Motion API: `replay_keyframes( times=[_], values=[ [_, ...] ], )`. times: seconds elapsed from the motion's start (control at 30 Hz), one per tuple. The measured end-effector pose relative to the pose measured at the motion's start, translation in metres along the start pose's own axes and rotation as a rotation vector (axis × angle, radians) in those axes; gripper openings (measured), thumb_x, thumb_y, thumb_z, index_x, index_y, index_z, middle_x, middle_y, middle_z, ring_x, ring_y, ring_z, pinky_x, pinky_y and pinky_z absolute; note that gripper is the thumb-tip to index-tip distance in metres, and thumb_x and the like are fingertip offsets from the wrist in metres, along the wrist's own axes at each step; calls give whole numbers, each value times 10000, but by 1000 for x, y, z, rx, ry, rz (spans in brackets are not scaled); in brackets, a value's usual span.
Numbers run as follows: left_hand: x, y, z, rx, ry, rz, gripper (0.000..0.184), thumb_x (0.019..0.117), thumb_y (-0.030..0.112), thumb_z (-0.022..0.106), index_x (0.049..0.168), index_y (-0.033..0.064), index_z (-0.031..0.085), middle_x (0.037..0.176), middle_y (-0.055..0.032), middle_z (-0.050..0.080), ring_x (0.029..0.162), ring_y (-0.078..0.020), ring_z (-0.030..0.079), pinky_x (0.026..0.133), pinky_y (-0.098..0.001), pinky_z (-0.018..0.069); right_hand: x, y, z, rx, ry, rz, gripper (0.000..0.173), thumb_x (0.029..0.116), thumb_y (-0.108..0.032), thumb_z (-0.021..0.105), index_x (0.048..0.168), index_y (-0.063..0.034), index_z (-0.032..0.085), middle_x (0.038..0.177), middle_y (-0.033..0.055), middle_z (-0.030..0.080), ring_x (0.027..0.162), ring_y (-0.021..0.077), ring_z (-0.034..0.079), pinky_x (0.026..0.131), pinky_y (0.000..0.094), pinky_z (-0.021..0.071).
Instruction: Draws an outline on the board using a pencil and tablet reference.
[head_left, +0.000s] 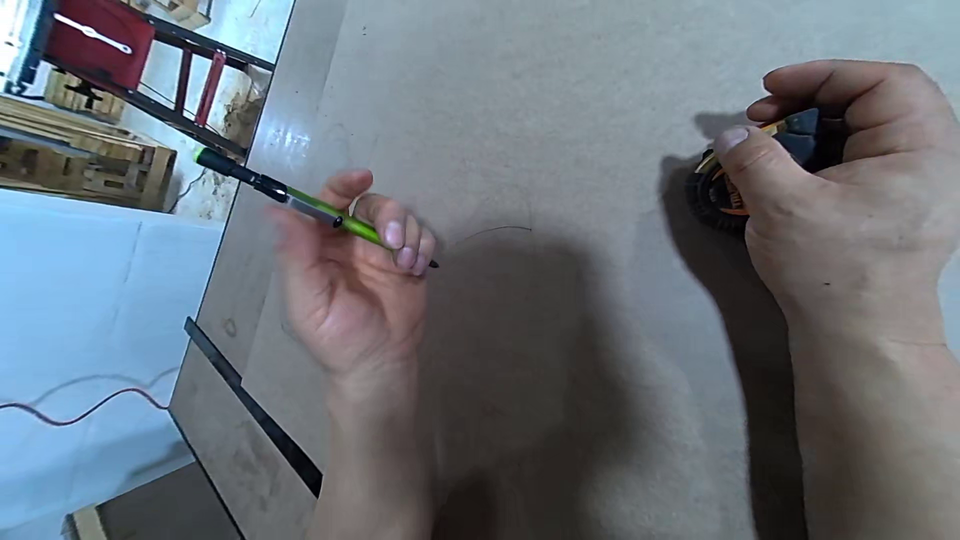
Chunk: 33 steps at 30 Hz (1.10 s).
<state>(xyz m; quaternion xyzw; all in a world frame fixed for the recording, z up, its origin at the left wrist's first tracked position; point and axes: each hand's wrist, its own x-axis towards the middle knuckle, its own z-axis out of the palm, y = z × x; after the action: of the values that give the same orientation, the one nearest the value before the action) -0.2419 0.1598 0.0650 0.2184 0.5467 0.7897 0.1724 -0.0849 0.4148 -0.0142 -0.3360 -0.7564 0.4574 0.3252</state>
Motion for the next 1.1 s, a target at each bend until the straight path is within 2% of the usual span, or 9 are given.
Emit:
replay_keyframes(
  times=[0.1,0.2,0.37,0.43,0.53,0.63,0.77,0.87,1.1],
  values=[
    [-8,16,4,-81,17,-87,964,851,910,98,894,119,646,648,-5,527,567,-152,527,540,-310,488,-1,-4,-1,4,-2,16,364,942,-326,686,1266,-170,631,1149,-47,689,988,1,649,827,198,537],
    [-12,24,9,-115,48,-117,1043,742,974,-41,721,120,559,557,-5,437,498,-154,462,474,-308,423,-1,-3,-1,-3,-5,19,359,951,-339,675,1265,-171,638,1147,-46,693,976,8,654,822,213,545],
    [-23,19,6,34,-39,10,696,1043,652,254,666,142,539,565,23,458,505,-134,474,509,-286,448,1,-1,-3,-8,-23,13,363,948,-358,679,1257,-172,644,1153,-45,692,976,11,655,827,214,543],
    [-26,13,6,100,-17,43,706,1101,521,149,608,155,496,574,9,514,535,-148,521,540,-302,478,2,-1,-3,-2,-21,11,360,944,-354,681,1252,-171,646,1148,-47,691,974,10,654,823,209,541],
    [-25,-4,-13,265,-162,-57,913,1025,620,-77,842,130,671,927,-59,723,909,-212,693,839,-403,583,3,-1,-2,-11,-17,8,354,941,-356,684,1245,-177,651,1137,-53,692,967,8,652,820,208,539],
    [-22,-29,-16,359,-100,-240,1039,978,676,-124,1117,99,729,760,-41,746,649,-131,710,586,-311,609,3,-1,-3,-23,-22,10,354,942,-358,679,1247,-180,648,1144,-56,690,974,2,649,827,205,535],
    [-12,-50,-8,369,-7,-292,594,1141,385,225,1214,-30,644,952,-155,766,858,-240,765,786,-390,646,2,-2,-2,-27,-16,23,358,945,-365,683,1253,-187,645,1152,-59,692,976,-5,652,827,203,540],
    [-1,-64,2,369,130,-169,167,1025,87,610,1108,-50,656,904,-183,751,776,-240,749,712,-351,640,2,-3,-2,-26,-13,28,359,942,-364,686,1252,-189,644,1149,-67,693,977,-14,652,826,195,541],
    [19,-86,29,526,310,-61,125,927,-6,678,863,17,573,704,-111,709,573,-167,693,540,-278,596,2,-2,-2,-25,-13,27,355,940,-369,685,1247,-196,647,1143,-71,692,967,-13,652,823,196,540]
  ],
)
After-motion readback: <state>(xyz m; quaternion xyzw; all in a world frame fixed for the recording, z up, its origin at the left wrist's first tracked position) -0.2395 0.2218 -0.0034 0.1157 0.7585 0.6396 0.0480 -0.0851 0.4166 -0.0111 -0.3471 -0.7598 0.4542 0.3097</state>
